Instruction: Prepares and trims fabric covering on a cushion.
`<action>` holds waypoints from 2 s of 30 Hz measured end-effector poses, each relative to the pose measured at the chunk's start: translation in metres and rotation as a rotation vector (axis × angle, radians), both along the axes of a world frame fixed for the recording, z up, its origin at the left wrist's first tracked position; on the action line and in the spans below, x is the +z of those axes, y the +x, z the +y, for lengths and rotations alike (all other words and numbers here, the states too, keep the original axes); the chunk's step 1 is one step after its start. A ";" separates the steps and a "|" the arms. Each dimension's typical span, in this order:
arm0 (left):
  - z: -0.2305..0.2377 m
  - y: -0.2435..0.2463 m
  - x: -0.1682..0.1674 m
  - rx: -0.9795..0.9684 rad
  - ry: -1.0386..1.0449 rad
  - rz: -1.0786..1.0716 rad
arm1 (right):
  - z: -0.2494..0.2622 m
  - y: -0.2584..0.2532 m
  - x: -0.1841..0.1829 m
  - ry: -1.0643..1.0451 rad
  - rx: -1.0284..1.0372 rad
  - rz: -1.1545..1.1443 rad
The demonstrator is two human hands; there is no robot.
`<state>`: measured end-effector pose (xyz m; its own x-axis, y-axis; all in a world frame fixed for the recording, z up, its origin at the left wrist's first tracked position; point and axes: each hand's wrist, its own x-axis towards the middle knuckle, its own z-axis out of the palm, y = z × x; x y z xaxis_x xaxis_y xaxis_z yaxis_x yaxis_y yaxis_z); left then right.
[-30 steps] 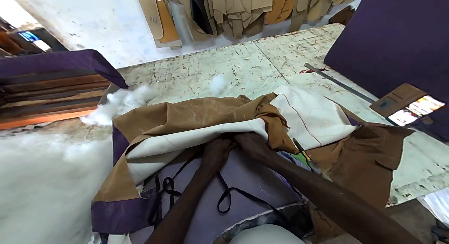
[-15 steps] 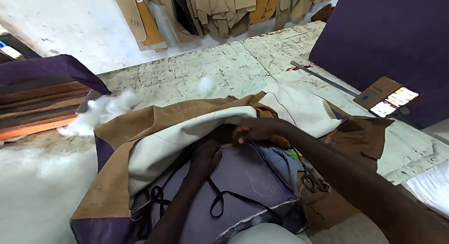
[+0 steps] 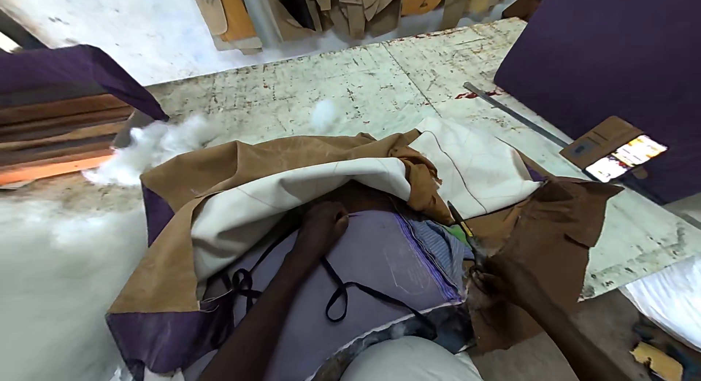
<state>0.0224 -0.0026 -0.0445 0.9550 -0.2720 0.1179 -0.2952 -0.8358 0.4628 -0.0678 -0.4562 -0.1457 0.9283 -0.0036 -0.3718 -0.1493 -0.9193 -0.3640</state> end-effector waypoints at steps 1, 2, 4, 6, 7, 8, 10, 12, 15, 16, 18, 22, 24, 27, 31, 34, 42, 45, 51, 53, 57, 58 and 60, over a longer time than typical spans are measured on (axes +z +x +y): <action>0.002 0.004 -0.004 -0.001 0.001 0.005 | 0.003 0.002 0.000 0.017 -0.020 0.012; 0.002 0.004 -0.002 0.000 -0.007 0.015 | 0.004 0.005 -0.001 0.040 -0.042 0.035; -0.004 -0.005 0.012 0.011 -0.045 0.044 | -0.002 0.013 0.001 0.146 -0.106 0.106; -0.006 -0.011 0.016 0.014 -0.052 0.038 | -0.011 0.019 0.013 0.348 -0.192 0.207; -0.006 -0.011 0.016 0.016 -0.053 0.036 | -0.016 0.019 0.022 0.491 -0.251 0.275; -0.005 -0.011 0.015 0.019 -0.054 0.040 | -0.021 0.016 0.032 0.653 -0.315 0.371; -0.002 -0.007 0.009 0.010 -0.057 0.040 | -0.027 0.002 0.053 0.920 -0.418 0.453; 0.004 0.003 -0.005 -0.002 -0.041 0.035 | -0.024 -0.010 0.075 0.941 -0.425 0.411; 0.004 0.004 -0.007 -0.011 -0.029 0.045 | -0.020 -0.016 0.114 0.590 -0.149 0.170; 0.004 0.004 -0.006 -0.011 -0.034 0.049 | -0.017 -0.014 0.129 0.424 0.022 0.035; 0.003 0.004 -0.005 -0.014 -0.033 0.048 | -0.003 -0.004 0.157 0.073 0.338 -0.262; 0.002 0.003 -0.001 -0.014 0.007 0.045 | 0.057 0.031 0.209 -0.352 0.560 -0.359; 0.003 0.002 0.000 -0.017 0.013 0.047 | 0.085 0.052 0.224 -0.431 0.631 -0.370; 0.004 0.002 -0.003 -0.021 0.024 0.035 | 0.113 0.081 0.236 -0.515 0.783 -0.452; 0.002 0.002 0.001 -0.047 0.033 0.024 | 0.136 0.109 0.251 -0.618 0.964 -0.485; 0.002 0.000 0.004 -0.058 0.025 0.027 | 0.147 0.119 0.259 -0.645 1.045 -0.484; 0.004 0.003 -0.005 -0.092 0.024 -0.065 | 0.166 0.121 0.274 -0.760 1.069 -0.416; 0.003 0.003 -0.005 -0.087 0.033 -0.056 | 0.173 0.118 0.279 -0.782 1.082 -0.379; 0.008 0.000 -0.009 -0.020 -0.030 -0.002 | 0.142 0.107 0.265 -0.667 1.019 -0.331; 0.010 -0.008 -0.004 -0.005 -0.048 0.016 | 0.112 0.098 0.246 -0.556 0.907 -0.326; 0.029 -0.034 0.020 -0.103 -0.119 0.004 | 0.044 0.051 0.174 -0.284 0.529 -0.249; 0.036 -0.041 0.022 -0.182 -0.129 0.022 | 0.026 0.036 0.149 -0.205 0.446 -0.260; 0.042 -0.057 0.029 -0.373 -0.106 0.153 | -0.007 -0.002 0.092 -0.040 0.291 -0.341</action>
